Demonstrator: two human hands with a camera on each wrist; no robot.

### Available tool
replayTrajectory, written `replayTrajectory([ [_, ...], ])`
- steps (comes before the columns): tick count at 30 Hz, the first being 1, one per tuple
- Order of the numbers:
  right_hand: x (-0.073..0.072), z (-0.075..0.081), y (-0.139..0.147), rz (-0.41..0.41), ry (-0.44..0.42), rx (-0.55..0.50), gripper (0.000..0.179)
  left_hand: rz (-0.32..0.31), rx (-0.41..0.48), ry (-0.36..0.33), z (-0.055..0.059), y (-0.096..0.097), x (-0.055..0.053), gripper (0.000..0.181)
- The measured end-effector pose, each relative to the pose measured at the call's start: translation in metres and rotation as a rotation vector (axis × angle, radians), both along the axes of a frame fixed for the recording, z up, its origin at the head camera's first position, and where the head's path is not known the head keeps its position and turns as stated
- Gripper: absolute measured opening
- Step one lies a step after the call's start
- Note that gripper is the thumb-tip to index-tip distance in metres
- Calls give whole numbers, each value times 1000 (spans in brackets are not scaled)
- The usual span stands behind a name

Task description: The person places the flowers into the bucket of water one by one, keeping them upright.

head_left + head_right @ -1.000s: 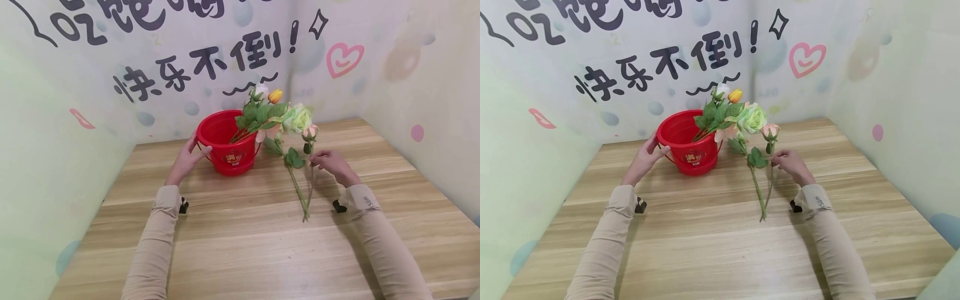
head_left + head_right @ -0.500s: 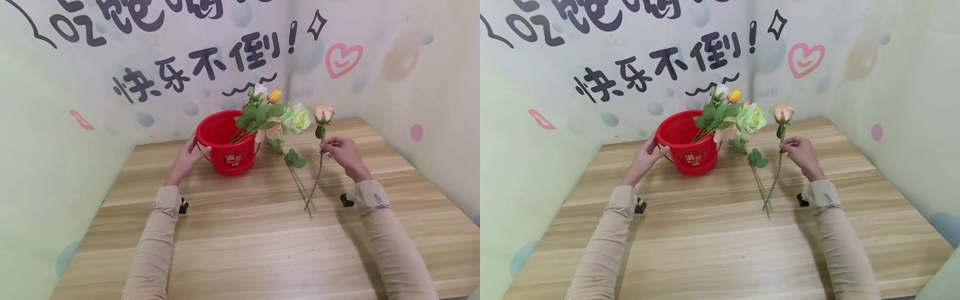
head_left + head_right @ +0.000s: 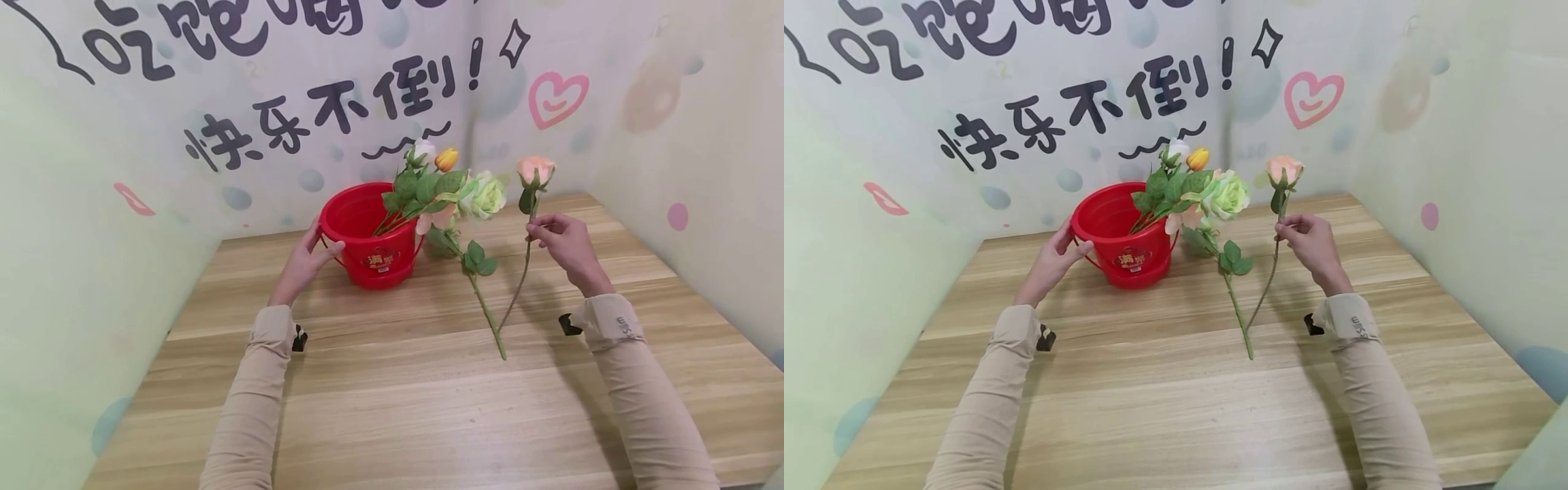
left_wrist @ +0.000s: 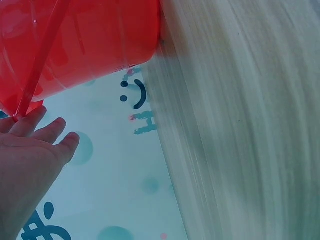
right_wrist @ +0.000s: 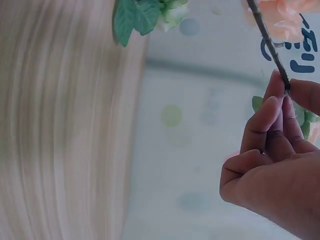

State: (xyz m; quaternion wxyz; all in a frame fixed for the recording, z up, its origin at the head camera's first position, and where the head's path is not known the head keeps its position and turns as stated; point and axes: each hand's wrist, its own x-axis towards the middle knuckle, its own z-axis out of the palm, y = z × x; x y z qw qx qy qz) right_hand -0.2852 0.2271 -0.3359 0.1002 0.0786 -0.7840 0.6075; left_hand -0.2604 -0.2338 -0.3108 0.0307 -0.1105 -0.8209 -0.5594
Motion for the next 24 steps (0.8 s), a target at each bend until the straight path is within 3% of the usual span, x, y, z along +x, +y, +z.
replayTrajectory([
  [9, 7, 13, -8, 51, 114, -333, 5, -1, 1, -4, 0, 1, 0, 80],
  [17, 19, 29, -27, 65, 171, -465, 3, -7, 15, 7, -1, 0, 1, 80],
  [24, 30, 41, -43, 63, 228, -546, 13, -7, 14, 6, -1, 0, 1, 80],
])
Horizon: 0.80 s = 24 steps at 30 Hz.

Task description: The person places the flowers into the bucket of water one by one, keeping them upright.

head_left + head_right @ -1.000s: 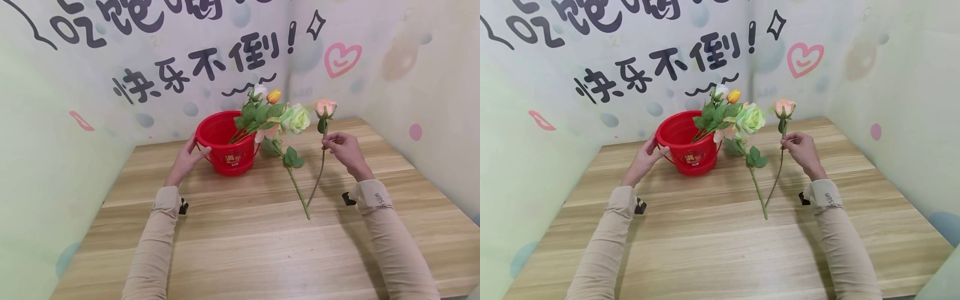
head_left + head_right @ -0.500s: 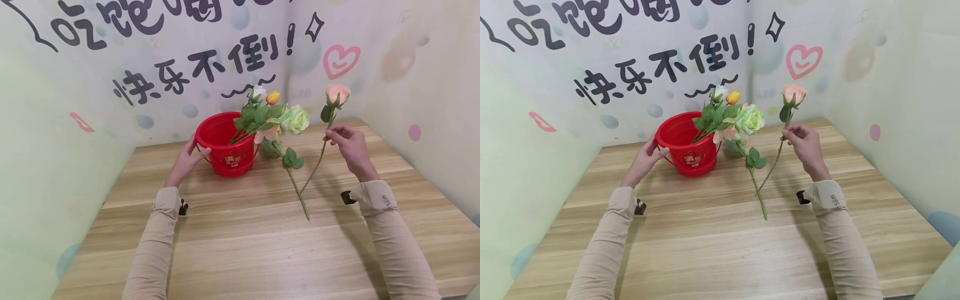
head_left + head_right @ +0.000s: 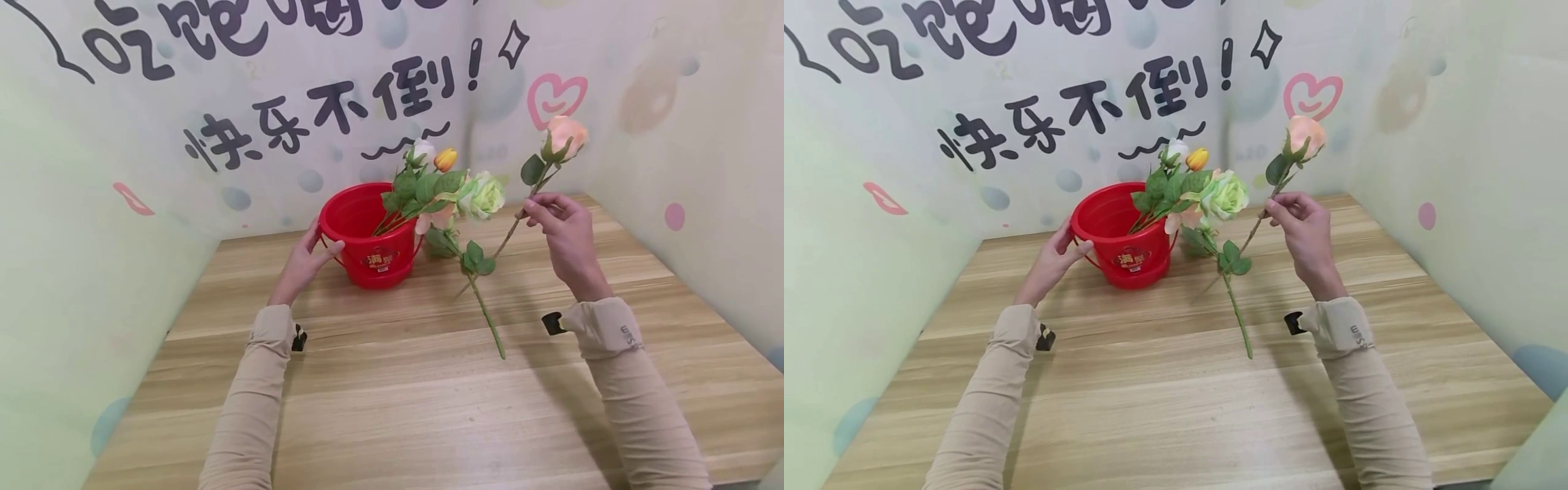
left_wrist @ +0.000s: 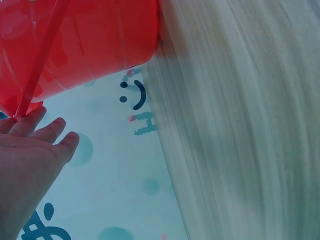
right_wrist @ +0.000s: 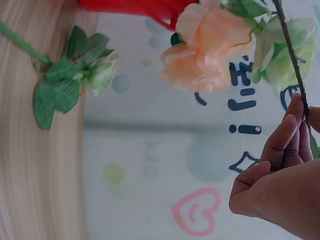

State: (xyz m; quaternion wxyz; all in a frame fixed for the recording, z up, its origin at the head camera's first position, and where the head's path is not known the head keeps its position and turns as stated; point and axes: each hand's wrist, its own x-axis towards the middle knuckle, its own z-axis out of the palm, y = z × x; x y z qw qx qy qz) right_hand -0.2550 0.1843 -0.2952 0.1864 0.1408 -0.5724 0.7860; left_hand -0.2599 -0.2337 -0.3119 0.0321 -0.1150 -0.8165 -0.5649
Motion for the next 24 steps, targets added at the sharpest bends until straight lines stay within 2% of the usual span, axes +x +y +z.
replayTrajectory([
  [10, 15, 15, -26, -18, 21, -8, 18, 0, 5, -4, -2, -1, -3, 81],
  [24, 20, 11, -63, -42, 40, 18, 21, -4, -1, 7, -3, -2, -2, 80],
])
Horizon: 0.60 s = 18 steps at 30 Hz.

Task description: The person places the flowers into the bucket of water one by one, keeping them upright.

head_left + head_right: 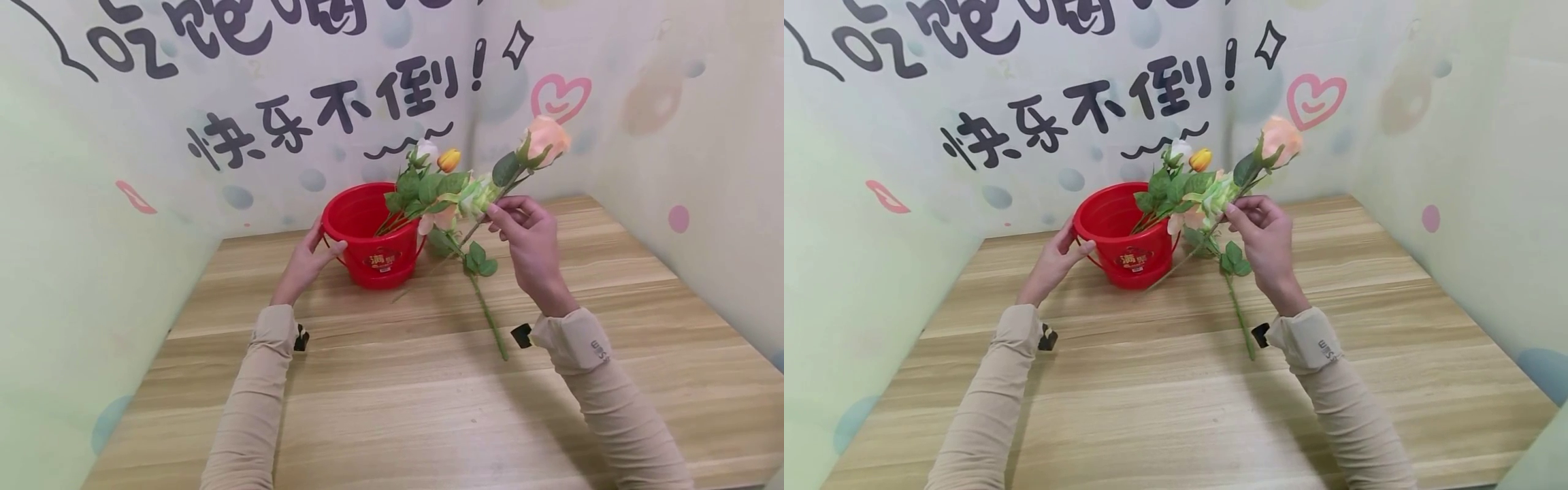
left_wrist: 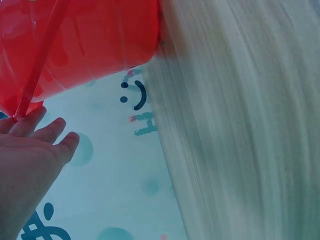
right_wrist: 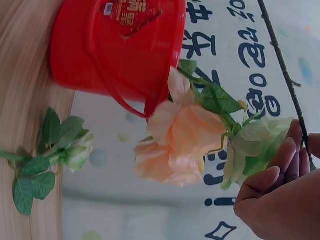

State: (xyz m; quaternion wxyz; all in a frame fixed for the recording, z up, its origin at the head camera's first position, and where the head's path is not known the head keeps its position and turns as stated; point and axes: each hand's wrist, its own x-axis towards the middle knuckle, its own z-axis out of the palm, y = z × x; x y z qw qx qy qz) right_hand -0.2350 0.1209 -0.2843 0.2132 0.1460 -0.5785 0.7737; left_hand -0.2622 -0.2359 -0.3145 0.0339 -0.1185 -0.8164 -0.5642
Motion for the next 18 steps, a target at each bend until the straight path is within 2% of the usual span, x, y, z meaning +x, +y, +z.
replayTrajectory([
  [8, -2, -5, -19, -74, 45, -7, 16, -3, 6, 1, 0, 0, -2, 80],
  [18, -10, -11, -33, -165, 72, -115, 16, 5, -1, -2, 0, 0, 0, 81],
])
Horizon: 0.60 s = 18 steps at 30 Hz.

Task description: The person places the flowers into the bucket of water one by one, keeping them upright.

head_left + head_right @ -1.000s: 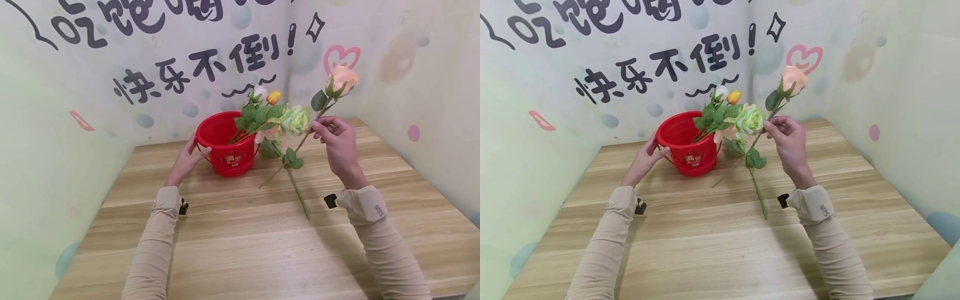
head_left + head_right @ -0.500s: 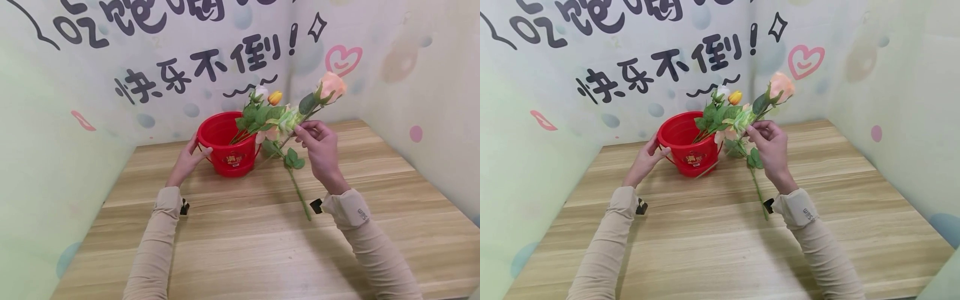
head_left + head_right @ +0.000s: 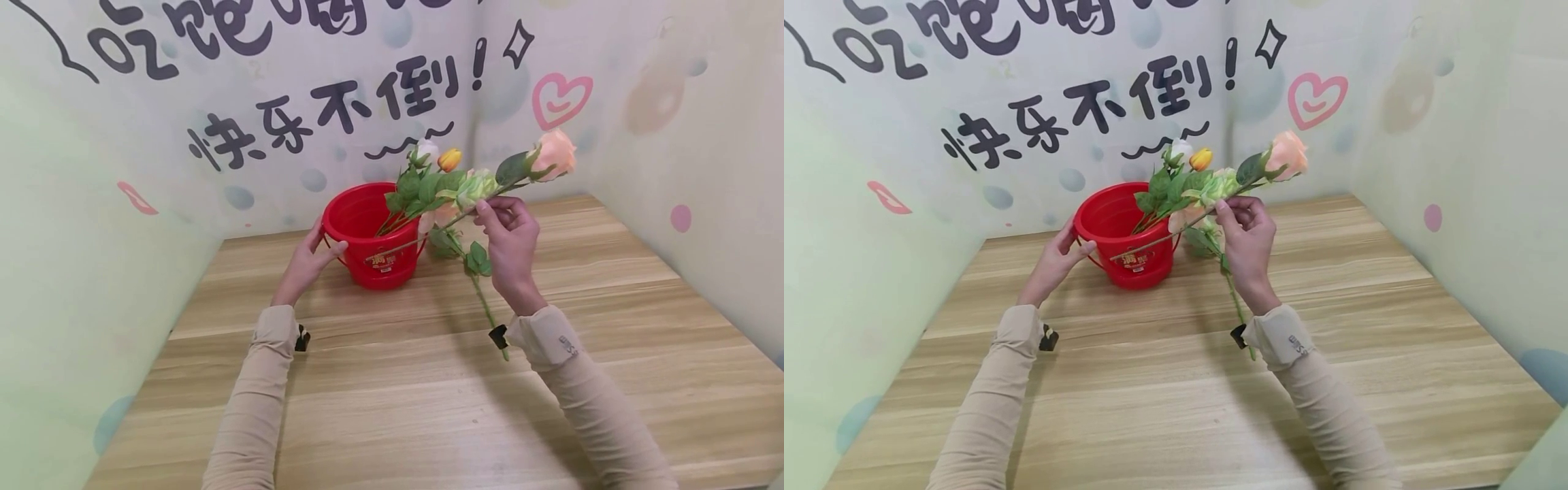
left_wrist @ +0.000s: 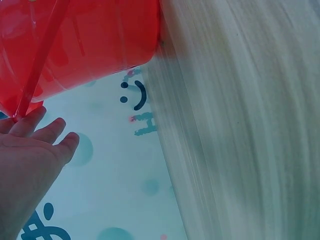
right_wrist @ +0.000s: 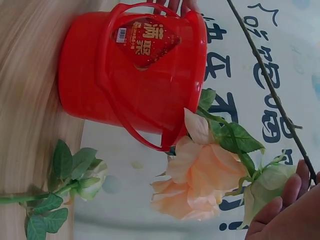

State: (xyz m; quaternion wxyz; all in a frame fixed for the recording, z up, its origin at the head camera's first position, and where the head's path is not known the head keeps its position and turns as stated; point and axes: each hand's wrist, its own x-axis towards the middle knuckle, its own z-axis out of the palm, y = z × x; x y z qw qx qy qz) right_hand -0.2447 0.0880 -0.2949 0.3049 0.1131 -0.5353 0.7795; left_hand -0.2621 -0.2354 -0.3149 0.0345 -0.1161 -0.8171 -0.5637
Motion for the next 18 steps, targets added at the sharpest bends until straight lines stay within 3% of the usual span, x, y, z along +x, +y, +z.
replayTrajectory([
  [18, -14, -9, -13, -121, 9, -68, 16, -4, 3, -3, 0, 0, 1, 82],
])
